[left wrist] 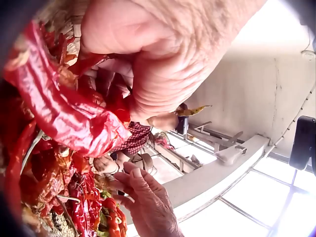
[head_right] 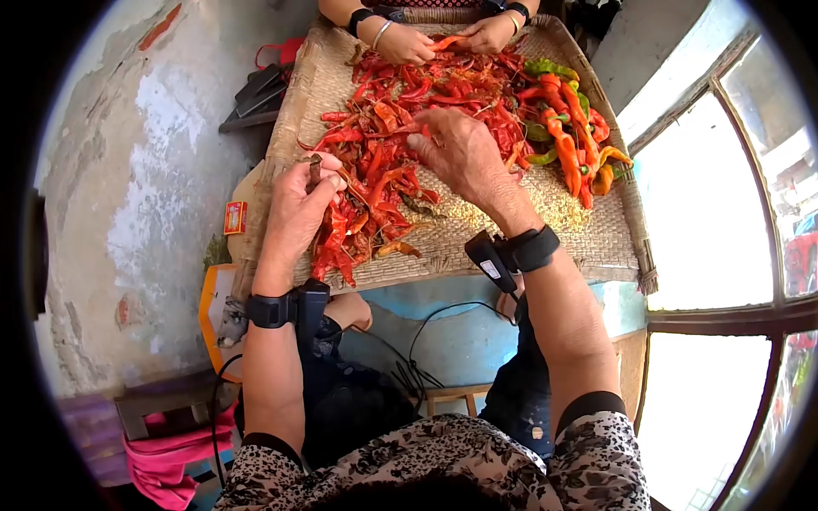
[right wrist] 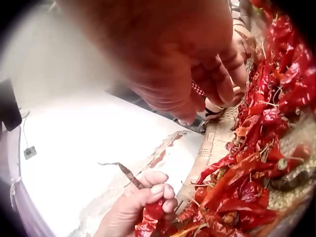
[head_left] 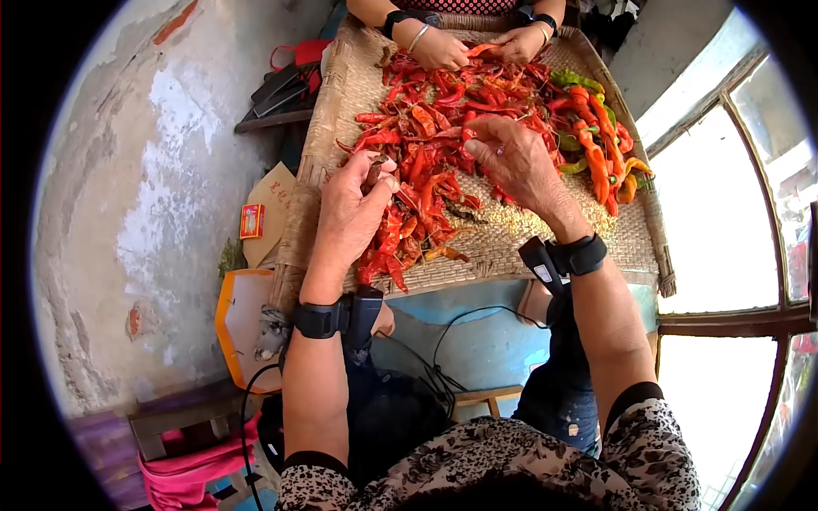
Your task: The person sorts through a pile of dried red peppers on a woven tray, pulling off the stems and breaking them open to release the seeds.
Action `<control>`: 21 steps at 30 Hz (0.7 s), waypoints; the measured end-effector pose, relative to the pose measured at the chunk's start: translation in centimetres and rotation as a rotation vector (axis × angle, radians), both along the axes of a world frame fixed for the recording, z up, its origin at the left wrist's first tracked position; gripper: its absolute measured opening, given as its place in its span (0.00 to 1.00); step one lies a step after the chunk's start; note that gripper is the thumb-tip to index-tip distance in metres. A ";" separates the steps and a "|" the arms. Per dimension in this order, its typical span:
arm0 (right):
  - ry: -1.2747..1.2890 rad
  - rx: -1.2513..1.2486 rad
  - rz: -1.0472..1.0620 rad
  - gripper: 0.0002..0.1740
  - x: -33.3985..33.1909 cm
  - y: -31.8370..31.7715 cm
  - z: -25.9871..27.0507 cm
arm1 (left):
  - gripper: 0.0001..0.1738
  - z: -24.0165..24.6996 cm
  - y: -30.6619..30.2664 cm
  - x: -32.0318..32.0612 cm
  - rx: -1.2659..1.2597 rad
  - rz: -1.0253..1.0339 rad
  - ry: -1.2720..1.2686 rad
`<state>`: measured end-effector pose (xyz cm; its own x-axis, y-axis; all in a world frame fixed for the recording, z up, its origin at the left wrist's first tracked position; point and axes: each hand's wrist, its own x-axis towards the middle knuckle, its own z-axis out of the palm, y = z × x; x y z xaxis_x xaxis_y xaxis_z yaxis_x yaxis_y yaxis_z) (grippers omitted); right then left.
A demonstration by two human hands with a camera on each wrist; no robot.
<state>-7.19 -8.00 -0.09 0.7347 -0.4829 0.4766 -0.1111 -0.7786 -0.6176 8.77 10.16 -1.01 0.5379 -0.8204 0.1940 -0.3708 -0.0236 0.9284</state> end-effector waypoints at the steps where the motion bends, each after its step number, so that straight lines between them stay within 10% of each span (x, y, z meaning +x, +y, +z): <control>1: 0.083 0.043 0.108 0.15 0.2 1.1 -0.3 | 0.09 0.1 0.0 -0.1 0.005 -0.004 0.000; 16: 0.250 0.952 0.382 0.17 2.3 7.0 0.1 | 0.11 0.4 -1.4 -0.8 -0.331 0.169 0.321; 21: 0.235 0.779 0.404 0.18 0.7 3.4 1.3 | 0.16 0.7 0.0 0.1 -0.281 0.161 0.456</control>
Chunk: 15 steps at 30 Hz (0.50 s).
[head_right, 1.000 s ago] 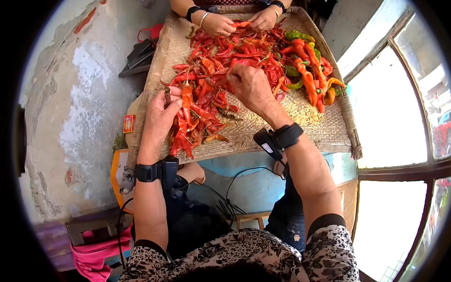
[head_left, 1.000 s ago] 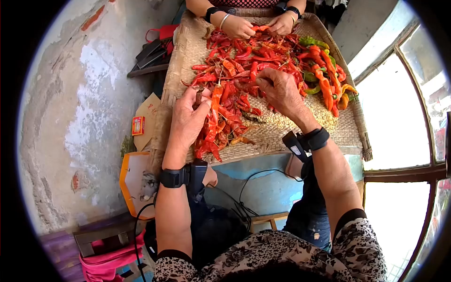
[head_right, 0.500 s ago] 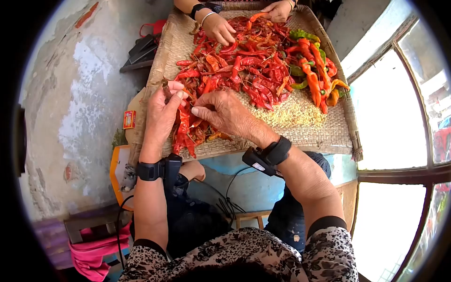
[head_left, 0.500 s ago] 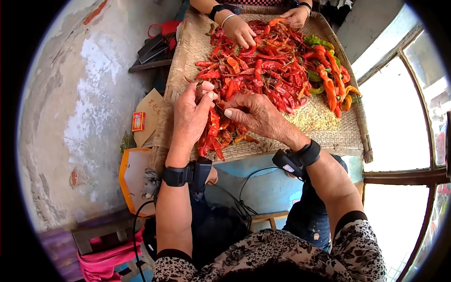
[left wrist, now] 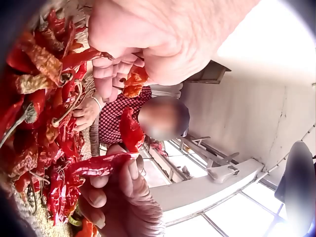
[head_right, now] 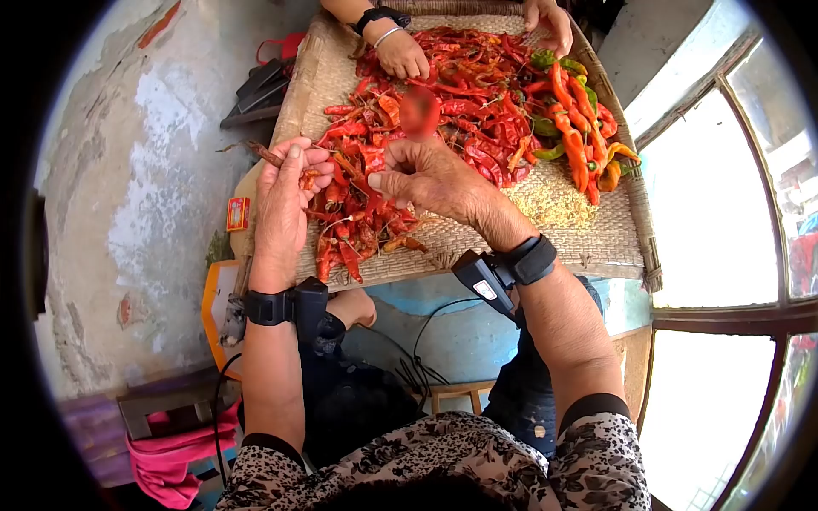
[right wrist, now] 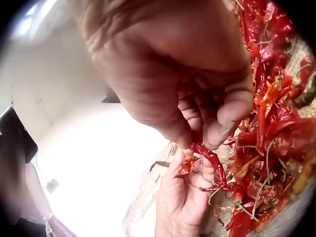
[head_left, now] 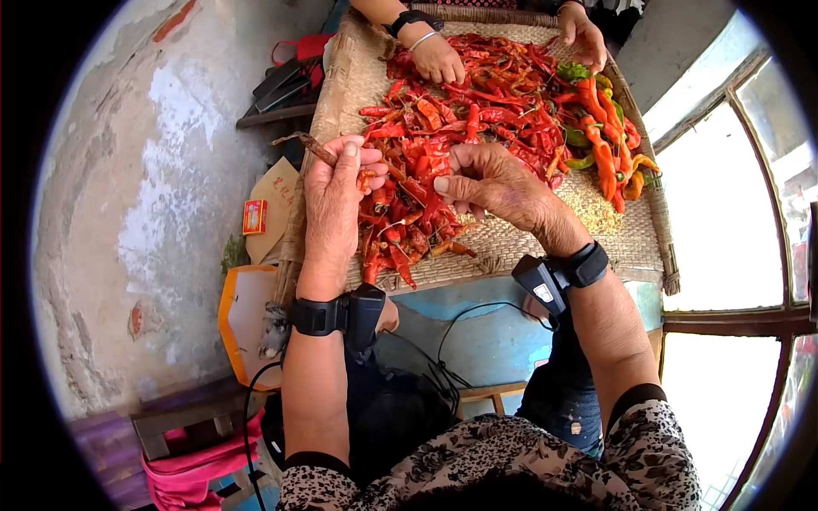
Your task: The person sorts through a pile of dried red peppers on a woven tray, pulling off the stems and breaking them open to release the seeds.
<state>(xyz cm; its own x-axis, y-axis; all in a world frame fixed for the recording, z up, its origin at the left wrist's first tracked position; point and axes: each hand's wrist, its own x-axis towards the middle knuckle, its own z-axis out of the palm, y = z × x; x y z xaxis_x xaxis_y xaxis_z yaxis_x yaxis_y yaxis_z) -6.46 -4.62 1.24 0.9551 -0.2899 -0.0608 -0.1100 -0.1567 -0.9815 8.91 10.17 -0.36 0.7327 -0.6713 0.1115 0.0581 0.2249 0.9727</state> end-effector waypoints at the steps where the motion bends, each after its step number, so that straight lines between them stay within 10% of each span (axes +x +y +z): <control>1: -0.042 0.022 -0.067 0.16 -0.4 -1.1 0.2 | 0.16 -0.1 0.1 0.0 0.000 0.002 0.001; 6: -0.288 0.195 -0.617 0.26 0.5 -2.0 -1.1 | 0.16 -0.2 -0.3 -0.8 0.043 -0.132 -0.012; 9: -0.226 -0.289 -0.144 0.24 0.8 1.0 -1.7 | 0.17 0.4 -0.5 -2.0 0.061 -0.120 0.041; 15: -0.420 -0.756 -0.159 0.11 1.5 4.1 -2.0 | 0.16 -0.7 -0.7 -1.8 0.127 -0.186 -0.139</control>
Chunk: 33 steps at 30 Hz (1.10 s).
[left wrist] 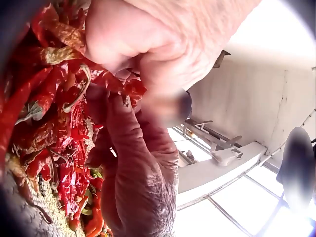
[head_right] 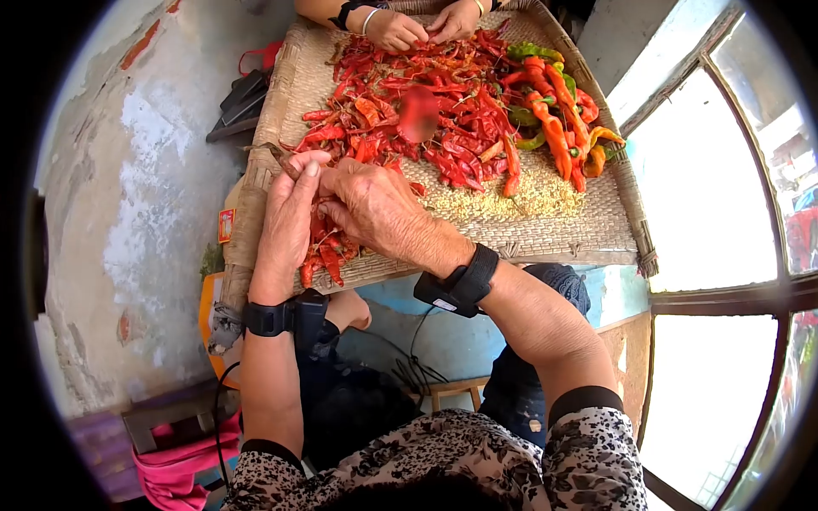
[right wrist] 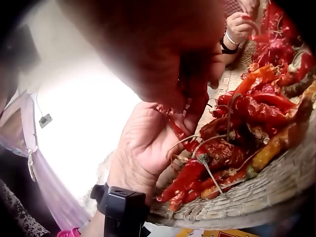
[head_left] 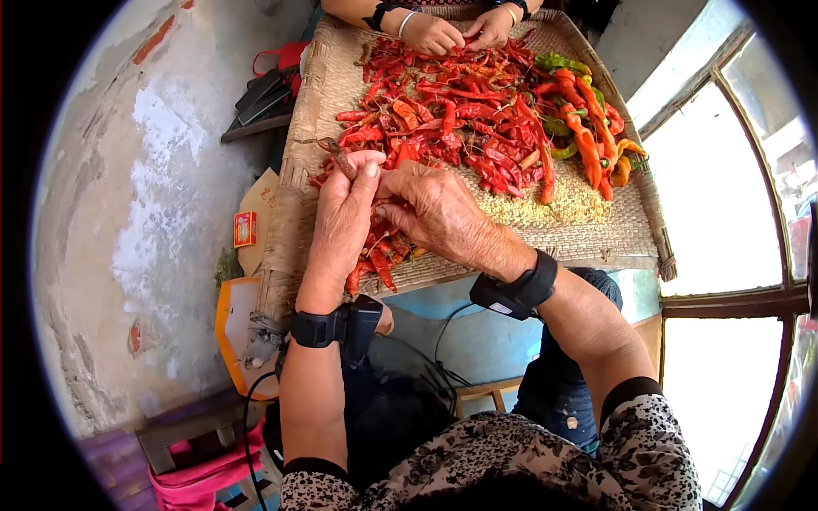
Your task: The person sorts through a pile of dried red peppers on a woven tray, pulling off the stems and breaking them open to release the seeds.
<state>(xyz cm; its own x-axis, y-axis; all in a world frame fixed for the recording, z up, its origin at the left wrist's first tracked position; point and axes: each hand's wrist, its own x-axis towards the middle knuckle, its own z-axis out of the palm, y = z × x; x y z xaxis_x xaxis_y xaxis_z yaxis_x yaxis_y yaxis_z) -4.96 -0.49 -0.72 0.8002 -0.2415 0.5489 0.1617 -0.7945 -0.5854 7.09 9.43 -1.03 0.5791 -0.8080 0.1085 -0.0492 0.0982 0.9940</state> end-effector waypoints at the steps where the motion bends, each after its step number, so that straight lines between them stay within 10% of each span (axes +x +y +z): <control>1: 0.001 0.000 -0.008 0.11 -0.2 -0.3 0.0 | 0.16 -0.1 0.1 0.3 0.021 0.017 -0.088; 6: 0.232 0.874 0.083 0.12 -1.0 -4.4 1.4 | 0.15 0.7 0.4 1.1 0.112 0.155 -0.243; 11: -0.402 1.478 -0.189 0.25 -1.6 -8.9 0.0 | 0.20 2.2 0.2 -0.5 0.395 0.208 -0.639; 15: 0.090 1.042 0.160 0.36 -1.4 -4.2 1.1 | 0.16 2.4 -0.4 -2.0 0.404 0.136 -1.104; 18: 0.014 0.683 0.129 0.19 -0.9 -2.4 1.0 | 0.16 1.7 -0.9 -2.5 0.501 0.086 -1.135; 22: 0.141 0.822 -0.003 0.14 -1.5 -3.9 1.7 | 0.18 1.4 -1.0 -2.6 0.283 0.065 -1.018; 27: -0.449 1.131 -0.199 0.24 -2.6 -8.6 1.4 | 0.19 1.4 -1.4 -2.9 0.442 0.052 -1.093; 33: -0.183 1.171 -0.202 0.24 -2.9 -8.1 0.4 | 0.13 -0.4 -1.8 -2.7 0.468 0.040 -1.302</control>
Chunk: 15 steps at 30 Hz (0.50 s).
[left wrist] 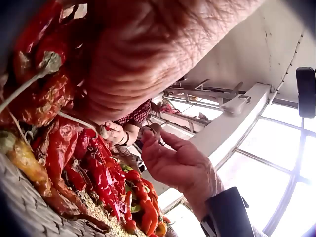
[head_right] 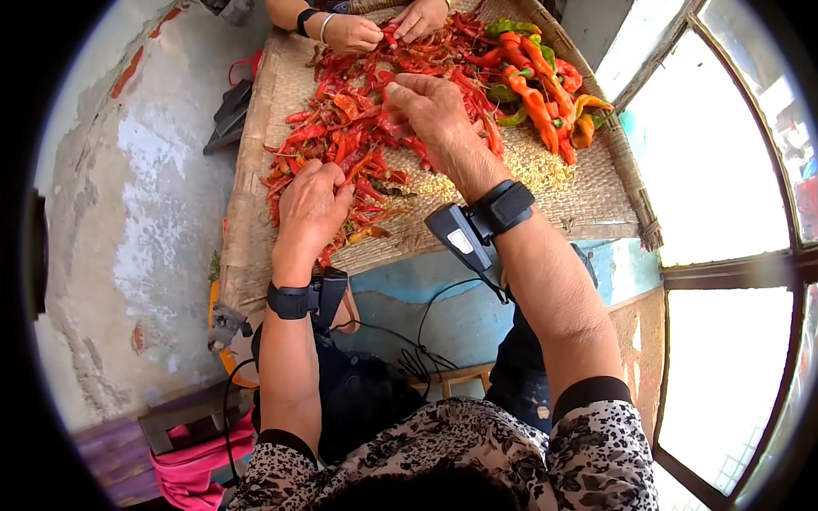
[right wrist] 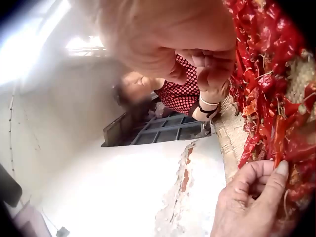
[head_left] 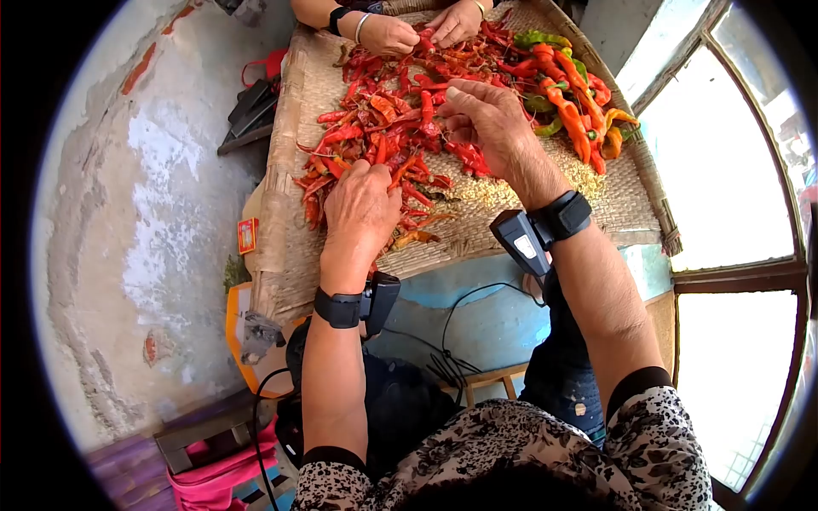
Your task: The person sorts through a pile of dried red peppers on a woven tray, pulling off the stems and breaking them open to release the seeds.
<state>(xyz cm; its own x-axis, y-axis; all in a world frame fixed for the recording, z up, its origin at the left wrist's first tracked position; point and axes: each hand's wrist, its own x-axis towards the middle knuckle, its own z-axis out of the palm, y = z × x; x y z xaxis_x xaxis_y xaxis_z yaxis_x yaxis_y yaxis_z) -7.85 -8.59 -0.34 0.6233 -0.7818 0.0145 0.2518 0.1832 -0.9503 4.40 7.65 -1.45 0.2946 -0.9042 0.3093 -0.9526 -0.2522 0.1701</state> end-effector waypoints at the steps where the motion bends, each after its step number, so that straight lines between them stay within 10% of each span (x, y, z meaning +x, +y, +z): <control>1: 0.063 -0.114 0.072 0.19 0.3 0.5 -0.1 | 0.11 0.1 0.1 0.2 -0.023 0.020 0.063; 5: 0.312 -0.790 0.087 0.12 0.8 2.2 -0.4 | 0.07 0.6 -0.2 1.1 -0.187 0.076 0.339; 15: 0.416 -0.882 0.193 0.12 0.9 3.4 -0.2 | 0.10 1.2 -0.8 0.8 -0.337 -0.014 0.692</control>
<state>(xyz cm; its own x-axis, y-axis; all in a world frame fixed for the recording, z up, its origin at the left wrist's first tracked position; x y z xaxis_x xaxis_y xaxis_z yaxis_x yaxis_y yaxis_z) -7.00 -5.23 -0.56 0.8264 -0.4807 0.2931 -0.0923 -0.6292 -0.7718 5.15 6.88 -0.29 0.5108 -0.7986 0.3182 -0.6036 -0.0695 0.7943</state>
